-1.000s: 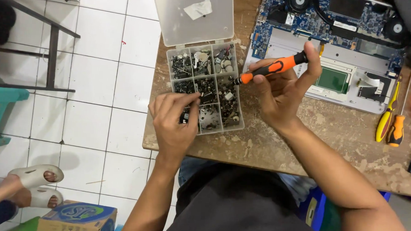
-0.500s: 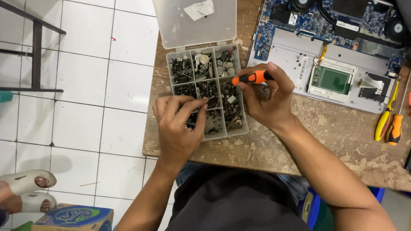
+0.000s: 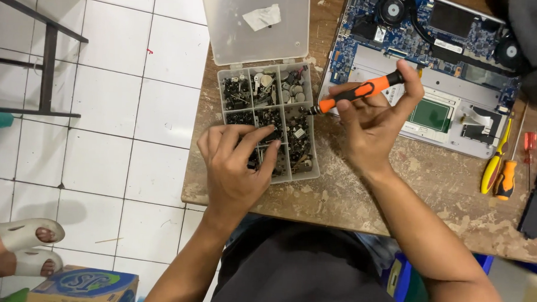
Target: The person removes screws from a disassembled laptop using an orange-handled screwdriver and places the screws into a compartmentalized plastic organizer box. They alternate between unscrewing parts on the laptop base and sorting the removed screws into the organizer compartments.
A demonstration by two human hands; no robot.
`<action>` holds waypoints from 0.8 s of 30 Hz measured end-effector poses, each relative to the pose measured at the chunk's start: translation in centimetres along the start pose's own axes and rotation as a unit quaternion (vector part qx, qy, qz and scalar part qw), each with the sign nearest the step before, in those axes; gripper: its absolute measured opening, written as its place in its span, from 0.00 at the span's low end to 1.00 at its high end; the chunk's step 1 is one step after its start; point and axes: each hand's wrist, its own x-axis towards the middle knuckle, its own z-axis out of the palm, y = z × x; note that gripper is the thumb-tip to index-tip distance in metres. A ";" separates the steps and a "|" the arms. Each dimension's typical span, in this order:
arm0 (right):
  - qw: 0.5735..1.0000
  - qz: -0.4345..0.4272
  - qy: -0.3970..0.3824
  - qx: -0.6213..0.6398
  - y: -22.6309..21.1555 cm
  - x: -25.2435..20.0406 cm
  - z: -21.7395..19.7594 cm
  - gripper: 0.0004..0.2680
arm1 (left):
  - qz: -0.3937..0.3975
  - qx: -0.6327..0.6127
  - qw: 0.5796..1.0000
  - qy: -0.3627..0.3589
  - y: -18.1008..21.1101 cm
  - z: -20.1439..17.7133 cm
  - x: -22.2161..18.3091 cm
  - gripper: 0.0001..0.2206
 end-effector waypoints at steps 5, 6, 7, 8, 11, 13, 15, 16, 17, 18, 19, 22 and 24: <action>0.997 0.058 0.028 0.043 -0.3 -0.7 -0.9 0.28 | 0.010 -0.023 1.000 -0.013 1.6 0.0 1.5 0.09; 0.994 0.077 0.042 0.062 -0.5 -0.8 -0.9 0.28 | 0.015 -0.031 0.999 -0.014 1.7 0.2 1.7 0.10; 0.994 0.076 0.043 0.062 -0.4 -0.9 -1.0 0.28 | 0.016 -0.031 0.999 -0.015 1.9 0.3 1.9 0.10; 0.992 0.086 0.051 0.075 -0.2 -1.0 -1.2 0.29 | 0.012 -0.053 0.998 -0.022 2.1 0.3 2.1 0.10; 0.989 0.100 0.058 0.087 -0.2 -1.3 -1.2 0.29 | 0.007 -0.085 0.996 -0.037 2.4 0.6 2.4 0.10; 0.989 0.105 0.057 0.085 -0.3 -1.4 -1.2 0.29 | 0.005 -0.095 0.994 -0.044 2.5 0.7 2.4 0.09; 0.987 0.113 0.056 0.098 -0.3 -1.6 -1.2 0.29 | -0.009 -0.115 0.992 -0.048 2.5 0.9 2.4 0.09; 0.987 0.113 0.057 0.098 -0.3 -1.7 -1.2 0.29 | -0.009 -0.115 0.992 -0.050 2.5 1.0 2.4 0.09; 0.987 0.114 0.055 0.101 -0.3 -1.7 -1.2 0.29 | -0.017 -0.122 0.991 -0.050 2.4 1.0 2.4 0.08; 0.986 0.115 0.053 0.104 -0.4 -1.7 -1.2 0.29 | -0.026 -0.130 0.990 -0.051 2.4 1.1 2.3 0.07; 0.986 0.115 0.053 0.105 -0.3 -1.7 -1.2 0.29 | -0.026 -0.129 0.990 -0.051 2.4 1.0 2.3 0.07; 0.984 0.123 0.059 0.114 -0.3 -1.8 -1.3 0.29 | -0.024 -0.139 0.989 -0.050 2.5 0.8 2.4 0.05; 0.983 0.129 0.063 0.112 -0.4 -1.7 -1.3 0.29 | -0.030 -0.146 0.987 -0.058 2.6 0.6 2.4 0.06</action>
